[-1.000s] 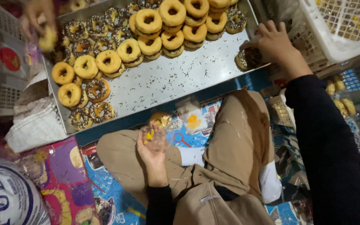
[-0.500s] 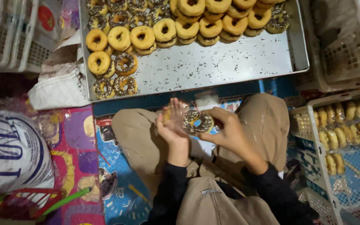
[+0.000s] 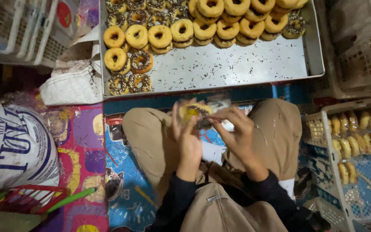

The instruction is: The person sits on the floor and repeatedly picks donuts from a metal tray, places them into small clear plastic bags, and sets the filled bags into a white plastic crate. The person handles both plain and sprinkled donuts throughout the clip.

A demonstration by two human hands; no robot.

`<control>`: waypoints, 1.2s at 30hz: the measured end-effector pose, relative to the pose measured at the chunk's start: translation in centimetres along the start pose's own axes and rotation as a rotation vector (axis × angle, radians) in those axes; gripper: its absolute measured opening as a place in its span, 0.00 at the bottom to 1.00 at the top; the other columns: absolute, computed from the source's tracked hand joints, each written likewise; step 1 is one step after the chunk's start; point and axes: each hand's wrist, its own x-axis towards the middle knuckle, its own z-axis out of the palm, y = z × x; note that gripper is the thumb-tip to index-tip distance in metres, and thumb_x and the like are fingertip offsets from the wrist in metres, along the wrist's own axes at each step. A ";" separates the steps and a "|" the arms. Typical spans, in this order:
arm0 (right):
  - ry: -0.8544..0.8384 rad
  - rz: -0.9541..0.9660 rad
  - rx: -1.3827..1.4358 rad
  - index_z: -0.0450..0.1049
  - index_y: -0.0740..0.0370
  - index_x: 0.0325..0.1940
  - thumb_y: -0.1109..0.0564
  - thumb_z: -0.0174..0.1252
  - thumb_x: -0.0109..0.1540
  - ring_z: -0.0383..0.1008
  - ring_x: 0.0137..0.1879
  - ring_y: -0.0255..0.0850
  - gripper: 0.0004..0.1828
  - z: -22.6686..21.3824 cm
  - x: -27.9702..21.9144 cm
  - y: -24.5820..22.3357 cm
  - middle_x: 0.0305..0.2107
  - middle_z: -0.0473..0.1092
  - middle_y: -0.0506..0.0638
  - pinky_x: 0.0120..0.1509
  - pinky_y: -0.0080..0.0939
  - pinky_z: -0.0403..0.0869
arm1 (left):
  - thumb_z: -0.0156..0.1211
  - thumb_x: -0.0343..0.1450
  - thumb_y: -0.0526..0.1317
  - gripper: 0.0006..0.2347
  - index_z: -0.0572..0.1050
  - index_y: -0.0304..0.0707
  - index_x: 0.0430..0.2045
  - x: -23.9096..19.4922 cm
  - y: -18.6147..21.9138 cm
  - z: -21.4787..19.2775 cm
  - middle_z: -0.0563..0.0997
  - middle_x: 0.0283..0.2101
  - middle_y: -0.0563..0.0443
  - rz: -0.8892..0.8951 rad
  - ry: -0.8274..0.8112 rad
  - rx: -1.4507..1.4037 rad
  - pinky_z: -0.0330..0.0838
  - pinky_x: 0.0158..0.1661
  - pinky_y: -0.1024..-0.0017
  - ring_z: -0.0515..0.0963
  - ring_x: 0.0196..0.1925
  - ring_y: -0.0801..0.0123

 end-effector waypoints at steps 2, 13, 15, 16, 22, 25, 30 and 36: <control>-0.340 -0.015 -0.061 0.81 0.65 0.42 0.67 0.65 0.57 0.81 0.47 0.41 0.09 -1.6 1.9 -0.4 0.39 0.79 0.53 0.50 0.41 0.78 | 0.56 0.75 0.33 0.23 0.62 0.36 0.67 -0.2 0.3 0.5 0.75 0.62 0.42 0.184 0.144 0.119 0.63 0.68 0.57 0.75 0.64 0.58; -0.407 -0.095 0.076 0.82 0.61 0.50 0.61 0.65 0.59 0.74 0.39 0.38 0.14 -8.1 3.4 -4.7 0.33 0.78 0.47 0.45 0.39 0.73 | 0.74 0.68 0.32 0.08 0.77 0.34 0.30 -1.6 10.2 5.0 0.80 0.31 0.49 0.748 -0.773 1.212 0.72 0.37 0.64 0.79 0.32 0.62; -0.367 -0.180 -0.082 0.83 0.61 0.46 0.60 0.70 0.56 0.68 0.35 0.38 0.14 -7.7 3.0 -5.6 0.28 0.74 0.46 0.41 0.39 0.69 | 0.70 0.69 0.27 0.07 0.75 0.29 0.34 -2.2 11.2 6.6 0.79 0.34 0.46 0.958 -0.798 1.224 0.75 0.36 0.64 0.80 0.33 0.58; -0.365 -0.209 -0.194 0.83 0.61 0.43 0.59 0.71 0.54 0.67 0.34 0.39 0.13 -7.3 2.9 -6.0 0.26 0.72 0.46 0.39 0.39 0.68 | 0.70 0.69 0.27 0.08 0.75 0.29 0.35 -2.3 11.6 7.2 0.79 0.34 0.46 0.966 -0.797 1.225 0.75 0.37 0.64 0.80 0.34 0.58; -0.339 -0.490 -0.368 0.85 0.56 0.44 0.59 0.72 0.53 0.68 0.36 0.38 0.14 -7.1 3.8 -7.3 0.26 0.70 0.43 0.40 0.38 0.68 | 0.71 0.67 0.26 0.09 0.79 0.31 0.38 -2.8 13.0 8.9 0.77 0.31 0.50 0.815 -0.641 1.208 0.73 0.35 0.66 0.78 0.32 0.62; -0.302 -0.671 -0.534 0.85 0.49 0.47 0.55 0.70 0.53 0.70 0.42 0.38 0.18 -7.1 3.6 -6.7 0.32 0.73 0.41 0.46 0.41 0.70 | 0.69 0.65 0.24 0.11 0.82 0.33 0.40 -3.1 13.4 9.0 0.77 0.30 0.51 0.698 -0.608 1.157 0.73 0.35 0.68 0.78 0.33 0.64; -0.057 -1.055 -0.669 0.77 0.49 0.52 0.50 0.68 0.62 0.68 0.52 0.37 0.16 -5.6 1.0 -2.8 0.45 0.70 0.39 0.55 0.48 0.67 | 0.70 0.61 0.26 0.14 0.85 0.38 0.39 -3.4 13.5 9.0 0.73 0.27 0.52 0.736 -0.612 1.185 0.72 0.36 0.68 0.76 0.33 0.65; 0.236 -0.127 -1.231 0.79 0.58 0.46 0.52 0.56 0.71 0.71 0.53 0.54 0.10 -9.6 1.3 4.4 0.46 0.70 0.55 0.57 0.57 0.70 | 0.59 0.72 0.28 0.04 0.77 0.37 0.30 -2.6 14.7 7.0 0.77 0.45 0.40 0.635 -0.359 1.049 0.84 0.49 0.60 0.84 0.53 0.50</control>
